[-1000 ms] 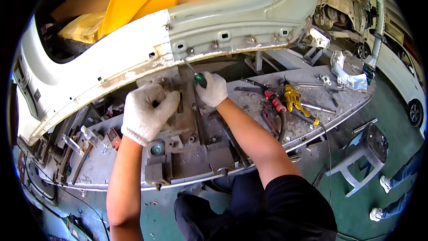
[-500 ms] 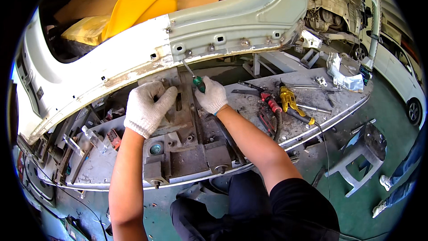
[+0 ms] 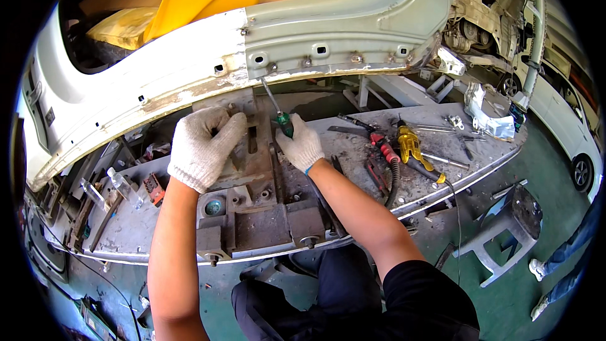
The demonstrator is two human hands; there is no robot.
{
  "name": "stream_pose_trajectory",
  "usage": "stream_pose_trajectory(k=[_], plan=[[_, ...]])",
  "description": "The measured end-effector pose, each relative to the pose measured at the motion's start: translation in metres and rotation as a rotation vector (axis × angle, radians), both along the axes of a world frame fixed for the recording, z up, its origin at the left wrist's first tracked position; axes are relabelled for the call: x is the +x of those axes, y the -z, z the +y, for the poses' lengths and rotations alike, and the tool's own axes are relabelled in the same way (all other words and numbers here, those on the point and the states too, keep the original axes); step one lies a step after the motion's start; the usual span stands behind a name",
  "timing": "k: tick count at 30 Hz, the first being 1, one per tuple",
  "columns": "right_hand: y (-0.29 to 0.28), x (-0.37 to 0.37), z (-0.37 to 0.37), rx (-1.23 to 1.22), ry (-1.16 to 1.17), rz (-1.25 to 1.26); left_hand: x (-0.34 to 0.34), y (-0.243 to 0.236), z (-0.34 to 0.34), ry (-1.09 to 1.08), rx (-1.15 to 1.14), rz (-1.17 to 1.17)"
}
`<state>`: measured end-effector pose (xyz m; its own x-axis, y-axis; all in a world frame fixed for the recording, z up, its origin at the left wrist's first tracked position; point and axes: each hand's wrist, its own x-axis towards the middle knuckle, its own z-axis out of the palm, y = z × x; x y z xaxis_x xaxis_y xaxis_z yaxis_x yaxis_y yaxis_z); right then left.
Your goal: The person walks through a workshop, retrieves a hammer and screwdriver, then works on a white car body panel mounted on a stand. They use the hammer and screwdriver to adjust or remove fasteners, then switch to a welding torch to weld sections of the panel.
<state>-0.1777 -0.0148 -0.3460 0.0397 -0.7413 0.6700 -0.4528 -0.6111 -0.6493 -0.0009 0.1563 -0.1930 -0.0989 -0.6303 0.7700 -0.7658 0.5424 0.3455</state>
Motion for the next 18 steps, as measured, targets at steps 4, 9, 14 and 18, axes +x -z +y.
stream_pose_trajectory(k=[4,9,14,18], plan=[[-0.008,-0.001,0.009,0.018,-0.018,-0.017,0.003,0.001,0.000,-0.016,0.035,0.005],[-0.015,-0.002,0.014,0.029,-0.028,0.019,0.001,0.005,-0.002,0.030,0.000,0.042],[-0.018,-0.002,0.006,-0.004,-0.002,0.033,0.001,0.001,0.000,-0.001,0.032,0.020],[-0.026,-0.001,0.006,-0.035,-0.039,0.023,0.002,0.001,0.001,0.011,0.008,0.017]])
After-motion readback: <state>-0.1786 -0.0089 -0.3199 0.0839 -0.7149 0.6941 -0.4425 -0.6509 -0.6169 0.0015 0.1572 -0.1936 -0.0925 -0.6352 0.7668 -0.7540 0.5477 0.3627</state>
